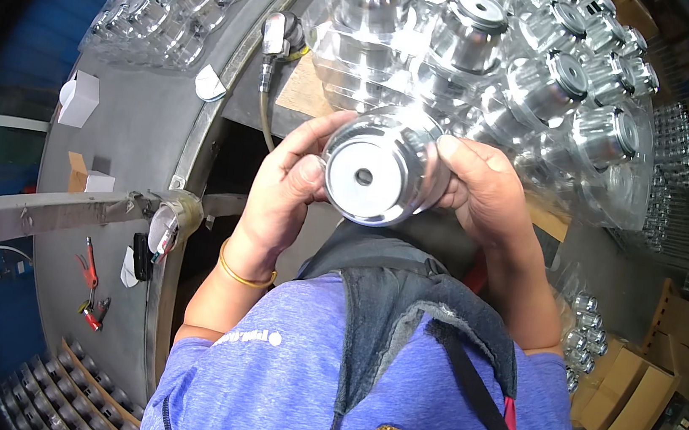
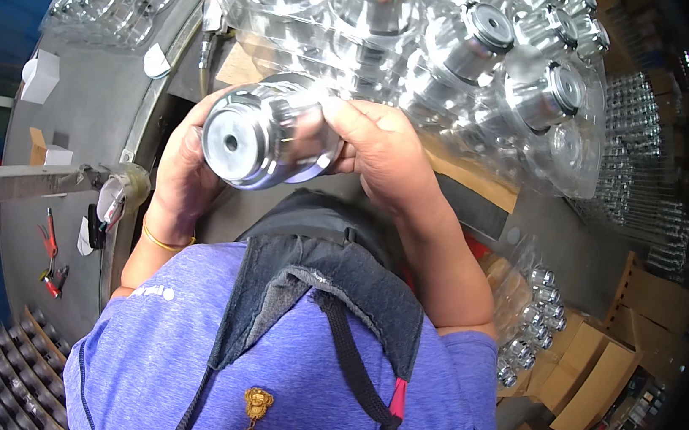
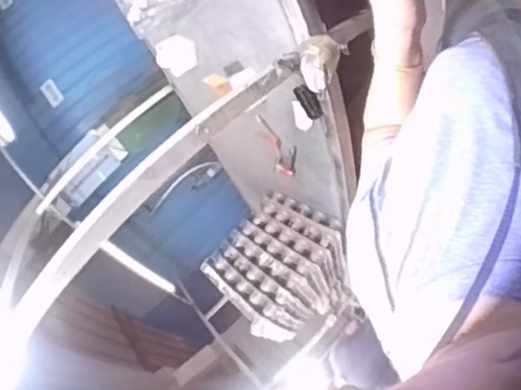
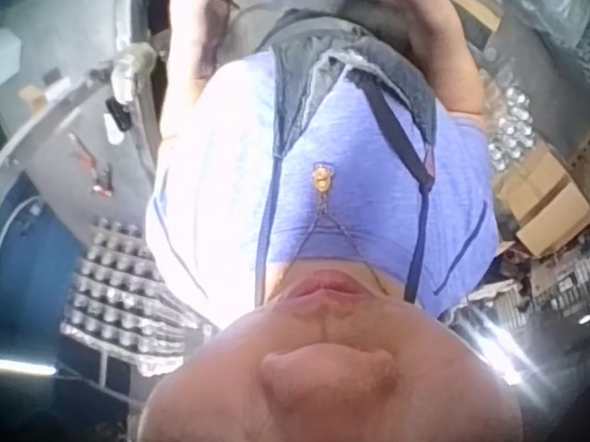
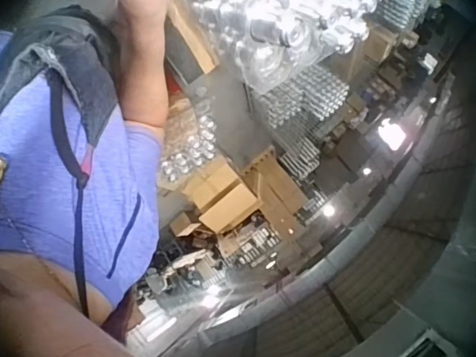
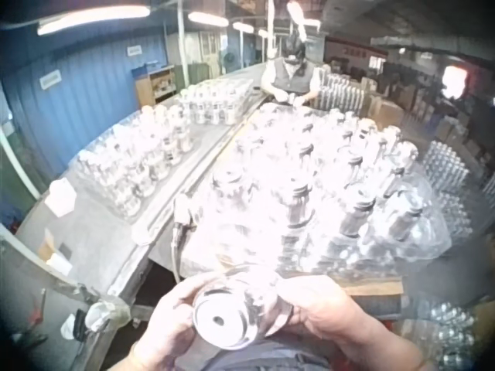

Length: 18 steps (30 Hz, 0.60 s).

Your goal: The person assembles cylindrical metal components by hand, taking them from plastic trays and cardboard boxes and fitting them together.

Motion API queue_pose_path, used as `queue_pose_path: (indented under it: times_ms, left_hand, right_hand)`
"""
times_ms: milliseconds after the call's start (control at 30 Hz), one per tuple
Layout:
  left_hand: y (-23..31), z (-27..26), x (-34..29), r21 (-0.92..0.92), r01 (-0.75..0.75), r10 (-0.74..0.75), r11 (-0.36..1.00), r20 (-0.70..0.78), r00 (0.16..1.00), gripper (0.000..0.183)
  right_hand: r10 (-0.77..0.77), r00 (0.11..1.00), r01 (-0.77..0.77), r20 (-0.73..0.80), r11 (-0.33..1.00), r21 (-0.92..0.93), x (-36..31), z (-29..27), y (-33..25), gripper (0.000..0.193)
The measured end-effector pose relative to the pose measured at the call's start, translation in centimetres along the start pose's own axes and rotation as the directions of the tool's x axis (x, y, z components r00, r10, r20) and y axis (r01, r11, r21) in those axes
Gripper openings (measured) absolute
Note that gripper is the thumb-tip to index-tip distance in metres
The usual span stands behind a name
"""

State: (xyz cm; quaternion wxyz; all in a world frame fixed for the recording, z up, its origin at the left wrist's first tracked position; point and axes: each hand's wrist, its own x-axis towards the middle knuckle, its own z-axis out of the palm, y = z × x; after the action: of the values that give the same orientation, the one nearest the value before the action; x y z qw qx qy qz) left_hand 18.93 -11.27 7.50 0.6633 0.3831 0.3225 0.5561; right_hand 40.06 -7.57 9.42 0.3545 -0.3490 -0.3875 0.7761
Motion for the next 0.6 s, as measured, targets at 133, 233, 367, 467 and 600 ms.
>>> queue_pose_path:
  times_ms: [133, 233, 367, 467, 600]
  left_hand:
    - [-0.9, 2.1, -0.6, 0.078, -0.013, 0.013, 0.997, -0.005, 1.000, 0.079]
    - [-1.6, 3.4, -1.1, 0.091, -0.009, 0.012, 0.996, -0.035, 0.999, 0.083]
    - [-2.1, 4.7, -1.7, 0.063, -0.010, 0.012, 0.998, -0.030, 0.999, 0.082]
    - [-3.1, 5.2, -2.2, 0.011, -0.020, 0.021, 1.000, -0.039, 0.999, 0.080]
    - [-4.0, 6.0, -3.0, -0.103, -0.025, 0.018, 0.994, -0.066, 0.998, 0.073]
  right_hand:
    - [-0.015, 0.998, 0.025, 0.069, 0.990, -0.142, -2.0, -1.2, -1.6, 0.032]
    - [0.015, 0.997, 0.001, 0.070, 0.975, -0.223, -3.4, -1.8, -2.3, 0.025]
    - [-0.006, 0.996, 0.020, 0.093, 0.988, -0.151, -5.0, -2.0, -2.5, 0.020]
    - [-0.026, 0.989, 0.041, 0.145, 0.994, -0.101, -5.9, -2.4, -3.0, 0.024]
    - [-0.022, 0.984, 0.038, 0.178, 0.996, -0.086, -6.8, -3.0, -3.0, 0.027]
